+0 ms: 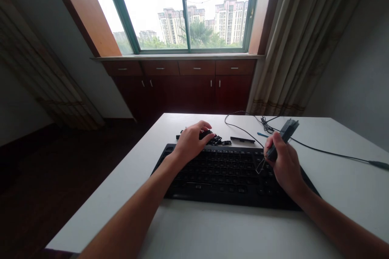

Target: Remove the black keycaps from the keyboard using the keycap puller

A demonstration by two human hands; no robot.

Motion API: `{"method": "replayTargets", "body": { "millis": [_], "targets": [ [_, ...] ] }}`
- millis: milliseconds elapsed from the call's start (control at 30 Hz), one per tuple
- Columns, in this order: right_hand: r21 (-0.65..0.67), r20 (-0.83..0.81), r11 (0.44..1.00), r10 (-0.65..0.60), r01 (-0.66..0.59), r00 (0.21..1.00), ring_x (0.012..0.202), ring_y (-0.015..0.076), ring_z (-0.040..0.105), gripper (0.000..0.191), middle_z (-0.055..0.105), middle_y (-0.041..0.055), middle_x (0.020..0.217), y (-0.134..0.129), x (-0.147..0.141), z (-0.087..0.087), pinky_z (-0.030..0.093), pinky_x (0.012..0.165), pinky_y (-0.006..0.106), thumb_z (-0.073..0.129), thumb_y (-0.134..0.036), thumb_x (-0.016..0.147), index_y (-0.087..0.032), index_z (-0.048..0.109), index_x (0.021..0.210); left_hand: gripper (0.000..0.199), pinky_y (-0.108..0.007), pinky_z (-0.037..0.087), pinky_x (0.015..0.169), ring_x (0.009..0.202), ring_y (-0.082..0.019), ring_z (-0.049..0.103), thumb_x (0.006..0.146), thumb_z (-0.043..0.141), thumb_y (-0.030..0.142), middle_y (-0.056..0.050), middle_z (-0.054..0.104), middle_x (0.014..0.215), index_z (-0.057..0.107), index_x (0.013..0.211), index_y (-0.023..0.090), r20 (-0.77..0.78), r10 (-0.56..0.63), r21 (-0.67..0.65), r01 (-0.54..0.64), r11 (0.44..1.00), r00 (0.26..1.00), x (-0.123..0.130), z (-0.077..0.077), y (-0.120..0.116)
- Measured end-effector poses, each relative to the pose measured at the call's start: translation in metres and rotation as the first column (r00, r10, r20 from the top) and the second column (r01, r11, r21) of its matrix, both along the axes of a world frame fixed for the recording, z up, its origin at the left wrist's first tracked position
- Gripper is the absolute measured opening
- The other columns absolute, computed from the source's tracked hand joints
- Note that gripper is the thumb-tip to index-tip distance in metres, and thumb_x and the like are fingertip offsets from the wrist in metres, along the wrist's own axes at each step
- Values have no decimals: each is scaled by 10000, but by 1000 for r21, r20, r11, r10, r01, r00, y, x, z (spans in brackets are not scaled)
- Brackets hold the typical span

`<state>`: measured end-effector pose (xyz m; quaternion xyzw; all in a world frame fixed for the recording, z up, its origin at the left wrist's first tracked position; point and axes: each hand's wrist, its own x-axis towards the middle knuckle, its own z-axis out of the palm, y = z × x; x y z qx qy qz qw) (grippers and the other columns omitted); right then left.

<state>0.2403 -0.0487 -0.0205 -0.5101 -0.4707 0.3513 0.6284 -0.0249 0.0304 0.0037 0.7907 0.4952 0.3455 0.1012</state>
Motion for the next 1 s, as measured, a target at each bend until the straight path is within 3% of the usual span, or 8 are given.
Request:
{"method": "replayTargets", "body": {
  "millis": [333, 500, 600, 667, 833, 1000],
  "targets": [
    [4, -117, 1000, 8, -7, 993, 473, 94, 399, 478, 476, -34, 574, 2, -2, 7, 336, 418, 200, 552, -652, 938, -209, 549, 758, 162, -492, 498, 982, 1076, -287, 660, 909, 686, 285, -63, 712, 1140, 702, 1061, 228, -83, -24, 25, 27, 999, 996, -5, -7, 7],
    [31, -216, 999, -15, 22, 976, 425, 82, 385, 475, 456, -43, 518, 8, 0, 13, 337, 400, 191, 568, -632, 935, -204, 550, 728, 214, -439, 495, 1018, 1158, -247, 618, 995, 594, 387, -53, 682, 1206, 668, 1130, 237, -107, -155, 71, 163, 984, 982, 9, 3, -11],
    [51, -282, 996, -56, 73, 958, 414, 77, 401, 446, 471, -44, 528, 14, 6, 16, 339, 390, 188, 607, -597, 924, -203, 555, 722, 418, -460, 491, 1043, 1237, -269, 578, 986, 581, 541, -73, 653, 1306, 601, 1286, 251, -212, -354, 66, 375, 925, 911, 22, 10, -30],
    [64, -310, 993, -74, 99, 948, 405, 75, 403, 424, 465, -48, 526, 18, 10, 16, 325, 379, 187, 618, -567, 925, -202, 557, 719, 654, -525, 448, 1099, 1317, -322, 527, 909, 608, 679, -111, 591, 1412, 533, 1394, 246, -303, -437, 27, 466, 884, 847, 29, 12, -42],
    [43, -362, 993, -86, 109, 928, 374, 70, 372, 393, 445, -58, 500, 24, 15, 15, 289, 351, 190, 625, -523, 927, -203, 554, 711, 1153, -644, 276, 1205, 1479, -439, 328, 668, 654, 891, -177, 379, 1601, 342, 1568, 241, -421, -490, -76, 508, 858, 763, 34, 10, -53],
    [41, -346, 993, -91, 112, 934, 382, 71, 383, 381, 458, -55, 510, 22, 15, 15, 300, 357, 191, 626, -513, 928, -202, 560, 718, 1244, -641, 171, 1243, 1496, -437, 310, 617, 708, 873, -184, 317, 1637, 273, 1601, 249, -444, -547, -147, 545, 826, 709, 32, 7, -51]
  ]
}}
